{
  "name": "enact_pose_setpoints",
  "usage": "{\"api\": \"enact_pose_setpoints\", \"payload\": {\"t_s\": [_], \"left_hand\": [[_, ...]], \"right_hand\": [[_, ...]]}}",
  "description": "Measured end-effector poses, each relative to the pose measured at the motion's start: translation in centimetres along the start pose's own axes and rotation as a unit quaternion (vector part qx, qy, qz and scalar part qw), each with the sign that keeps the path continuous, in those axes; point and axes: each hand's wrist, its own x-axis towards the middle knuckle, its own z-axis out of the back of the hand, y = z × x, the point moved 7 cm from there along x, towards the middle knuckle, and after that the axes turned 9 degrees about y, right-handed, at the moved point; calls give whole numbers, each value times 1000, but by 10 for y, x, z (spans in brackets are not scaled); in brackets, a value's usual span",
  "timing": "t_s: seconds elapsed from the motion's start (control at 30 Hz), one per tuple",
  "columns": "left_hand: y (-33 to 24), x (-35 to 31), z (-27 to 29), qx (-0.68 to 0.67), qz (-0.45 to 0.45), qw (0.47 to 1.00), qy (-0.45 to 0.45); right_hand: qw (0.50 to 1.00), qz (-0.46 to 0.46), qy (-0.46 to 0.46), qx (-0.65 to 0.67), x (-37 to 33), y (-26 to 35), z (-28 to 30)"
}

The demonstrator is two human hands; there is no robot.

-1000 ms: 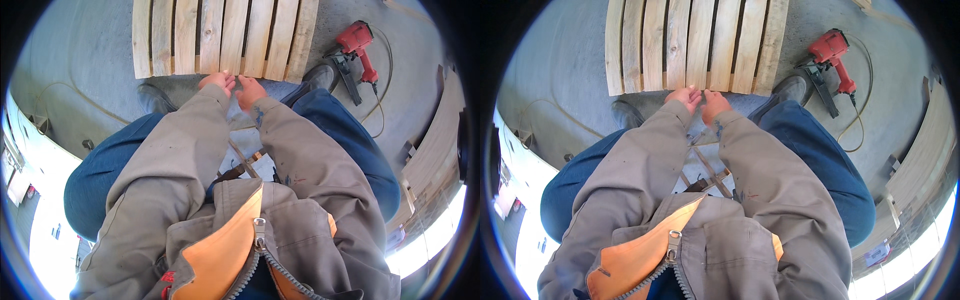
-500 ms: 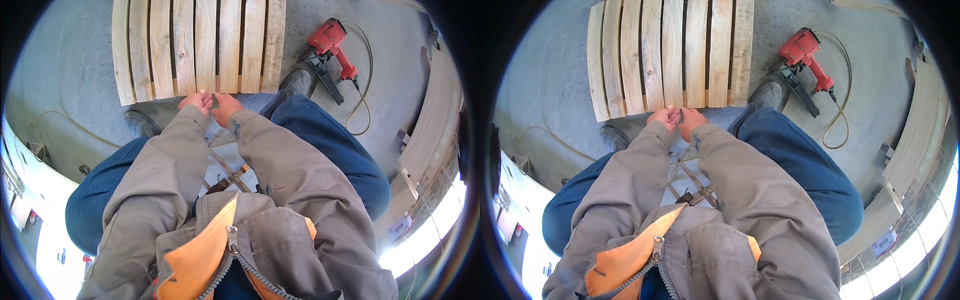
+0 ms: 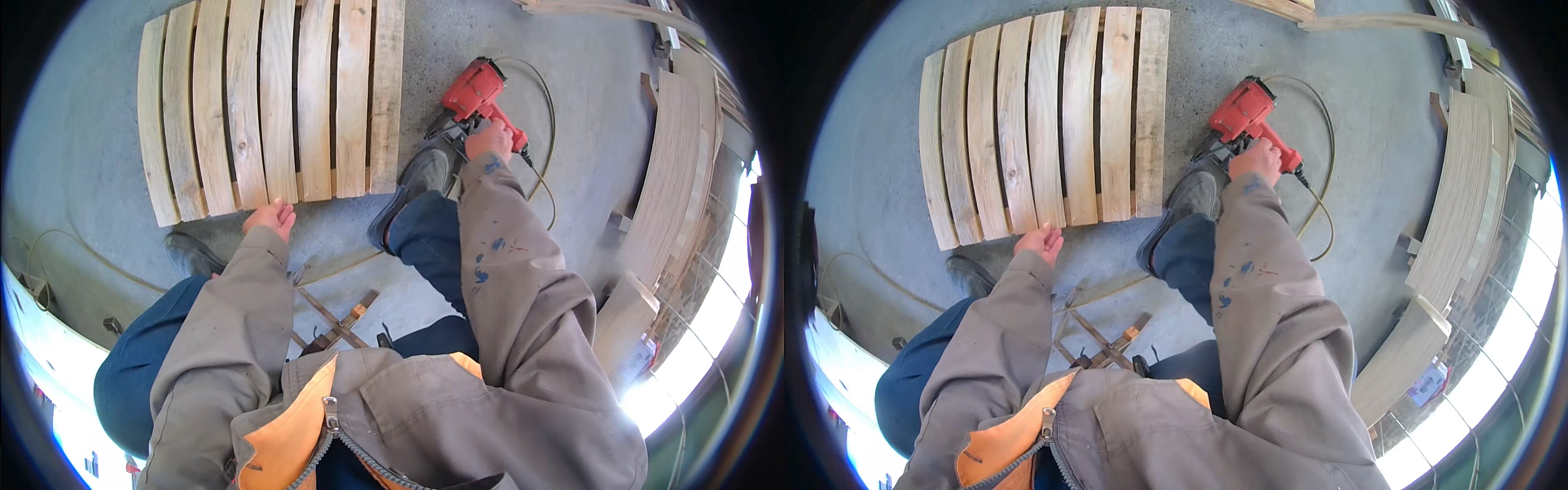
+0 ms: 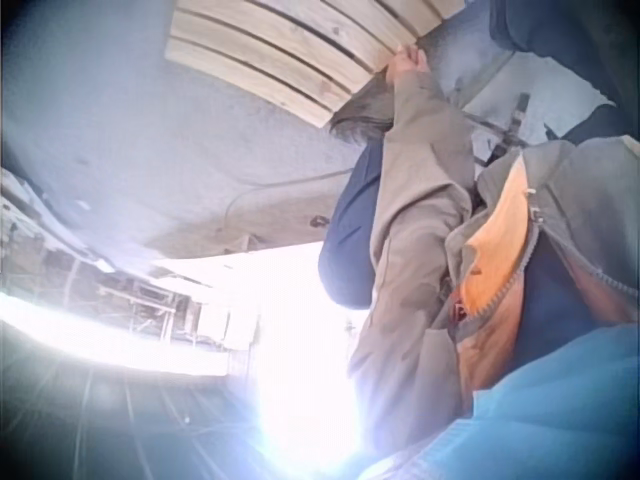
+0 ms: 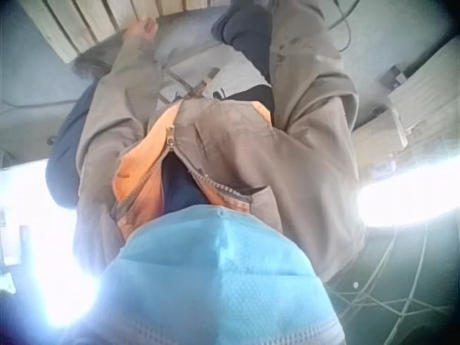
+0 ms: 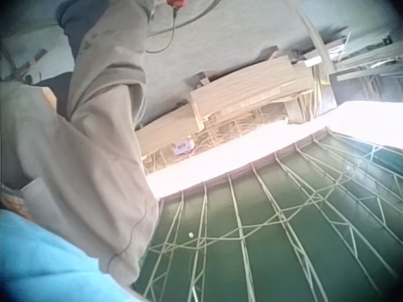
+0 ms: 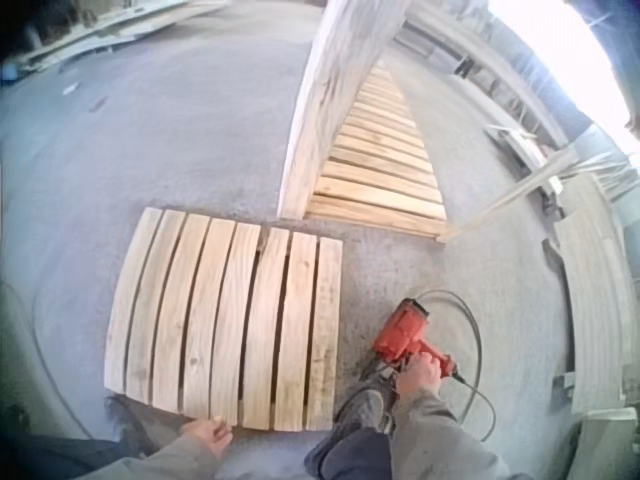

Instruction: The person assembles a wooden pallet by arranging planks and securing them with a nail gun. They adjust the planks and use the nail gun to fasten them together.

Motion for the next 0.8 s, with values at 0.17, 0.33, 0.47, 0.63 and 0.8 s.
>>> {"api": "enact_pose_setpoints", "payload": {"t_s": [0.17,0.33,0.47,0.63,0.8], "left_hand": [[1,-3,2,18,-1,1000,-10],[-6,-9,8,7,-49,998,-32],[-13,-20,-3,17,-39,998,-48],[-23,-27,0,41,-43,996,-70],[-22,-34,-7,40,-57,993,-92]], "right_hand": [[997,41,-33,-58,51,-7,12],[978,96,145,-115,113,-20,-43],[978,151,83,-113,146,-39,-60],[971,171,109,-126,139,-25,-46],[961,190,113,-168,111,-13,3]]}}
